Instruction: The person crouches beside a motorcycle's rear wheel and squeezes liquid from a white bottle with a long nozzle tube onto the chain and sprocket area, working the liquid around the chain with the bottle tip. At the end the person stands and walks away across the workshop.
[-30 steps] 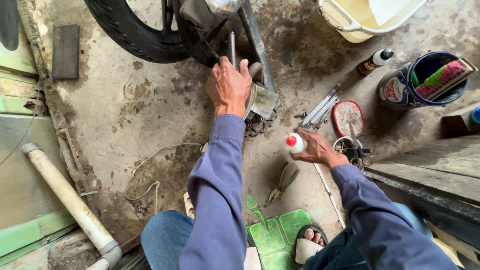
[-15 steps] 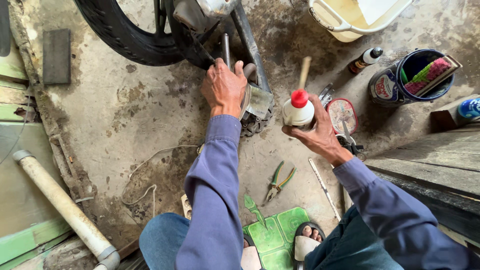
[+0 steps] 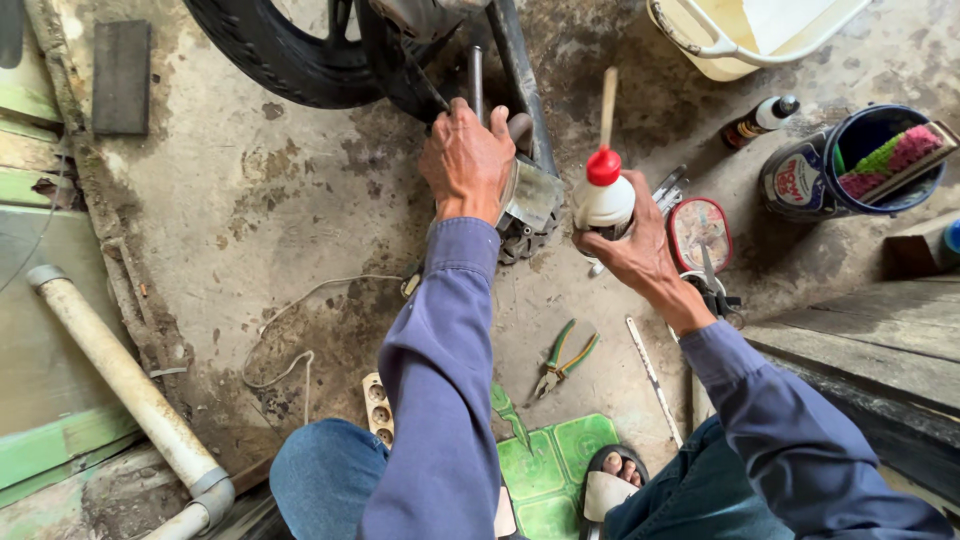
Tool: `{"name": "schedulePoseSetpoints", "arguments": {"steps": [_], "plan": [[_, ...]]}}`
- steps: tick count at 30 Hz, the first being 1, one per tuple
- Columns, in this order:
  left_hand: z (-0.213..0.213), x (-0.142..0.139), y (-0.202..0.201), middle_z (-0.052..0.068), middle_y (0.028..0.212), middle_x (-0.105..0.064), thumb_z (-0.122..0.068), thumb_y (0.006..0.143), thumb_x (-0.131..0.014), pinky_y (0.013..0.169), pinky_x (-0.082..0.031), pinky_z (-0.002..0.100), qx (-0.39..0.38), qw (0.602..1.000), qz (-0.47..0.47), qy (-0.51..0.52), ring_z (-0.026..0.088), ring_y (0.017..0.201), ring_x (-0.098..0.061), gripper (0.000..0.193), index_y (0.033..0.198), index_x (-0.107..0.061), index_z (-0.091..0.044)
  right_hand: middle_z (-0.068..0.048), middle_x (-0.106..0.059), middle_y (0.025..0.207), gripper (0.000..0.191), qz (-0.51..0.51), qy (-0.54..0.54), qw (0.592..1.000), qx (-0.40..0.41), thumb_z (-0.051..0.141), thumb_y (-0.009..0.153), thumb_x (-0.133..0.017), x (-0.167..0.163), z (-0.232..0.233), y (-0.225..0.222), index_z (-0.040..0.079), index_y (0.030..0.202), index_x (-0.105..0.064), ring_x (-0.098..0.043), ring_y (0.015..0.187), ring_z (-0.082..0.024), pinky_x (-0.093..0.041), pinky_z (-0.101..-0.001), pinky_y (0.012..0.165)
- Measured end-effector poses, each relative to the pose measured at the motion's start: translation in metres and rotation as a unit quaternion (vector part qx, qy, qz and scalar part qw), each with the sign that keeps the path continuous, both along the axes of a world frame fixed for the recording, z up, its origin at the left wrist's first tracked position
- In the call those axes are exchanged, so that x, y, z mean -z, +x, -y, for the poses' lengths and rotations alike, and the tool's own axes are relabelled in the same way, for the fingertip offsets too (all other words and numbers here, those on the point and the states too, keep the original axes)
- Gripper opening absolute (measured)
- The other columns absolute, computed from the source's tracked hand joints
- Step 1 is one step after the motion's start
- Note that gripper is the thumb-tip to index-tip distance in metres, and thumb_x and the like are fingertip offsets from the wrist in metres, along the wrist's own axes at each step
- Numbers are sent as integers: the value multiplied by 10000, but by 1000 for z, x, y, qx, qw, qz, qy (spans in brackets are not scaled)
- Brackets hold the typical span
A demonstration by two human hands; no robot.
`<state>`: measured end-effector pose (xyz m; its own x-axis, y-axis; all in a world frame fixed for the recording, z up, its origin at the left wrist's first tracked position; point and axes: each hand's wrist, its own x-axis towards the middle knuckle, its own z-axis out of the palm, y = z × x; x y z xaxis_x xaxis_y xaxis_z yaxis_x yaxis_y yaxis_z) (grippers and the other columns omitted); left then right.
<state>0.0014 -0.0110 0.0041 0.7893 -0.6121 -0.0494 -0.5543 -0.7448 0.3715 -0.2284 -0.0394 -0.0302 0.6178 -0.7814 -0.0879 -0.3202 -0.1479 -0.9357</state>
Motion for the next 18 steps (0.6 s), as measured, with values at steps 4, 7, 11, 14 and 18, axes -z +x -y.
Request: {"name": "schedulePoseSetpoints", "arguments": {"steps": [4,7,11,14,18], "plan": [[1,1,2,168,972,-719,-528,942,-626,736,-610,484,3,1000,8,7,346,870,-744,498,1067,-652,-47,-78,-658,1170,805,23,16,1000,2,234,690,-881,-8,-1,2,76,1347,-445,-654,1082,-172,-529,-334,967],[1,2,4,166,984,-720,-528,943,-624,733,-620,468,2,1000,-2,15,336,885,-748,497,1058,-655,-46,-72,-659,1168,802,14,15,1000,-1,265,692,-910,-12,1,1,78,1330,-461,-645,1088,-171,-515,-339,974],[0,3,3,169,984,-722,-531,928,-644,747,-610,485,0,1000,11,12,354,898,-742,494,1042,-663,-50,-73,-653,1188,692,13,-39,999,-10,266,725,-926,-11,2,0,72,1273,-552,-638,1116,-185,-502,-359,1012],[1,3,4,167,991,-724,-531,926,-648,753,-610,484,0,1000,10,10,355,902,-744,495,1040,-663,-50,-31,-643,1214,739,67,16,998,-12,282,707,-859,-11,4,-1,95,1346,-538,-633,1142,-149,-516,-339,1024],[0,3,4,166,993,-726,-534,920,-655,761,-608,486,0,1000,15,8,357,911,-743,492,1027,-666,-53,-55,-675,1226,767,59,13,998,-19,304,735,-908,-15,6,-4,89,1370,-535,-642,1158,-162,-499,-340,1053]]}}
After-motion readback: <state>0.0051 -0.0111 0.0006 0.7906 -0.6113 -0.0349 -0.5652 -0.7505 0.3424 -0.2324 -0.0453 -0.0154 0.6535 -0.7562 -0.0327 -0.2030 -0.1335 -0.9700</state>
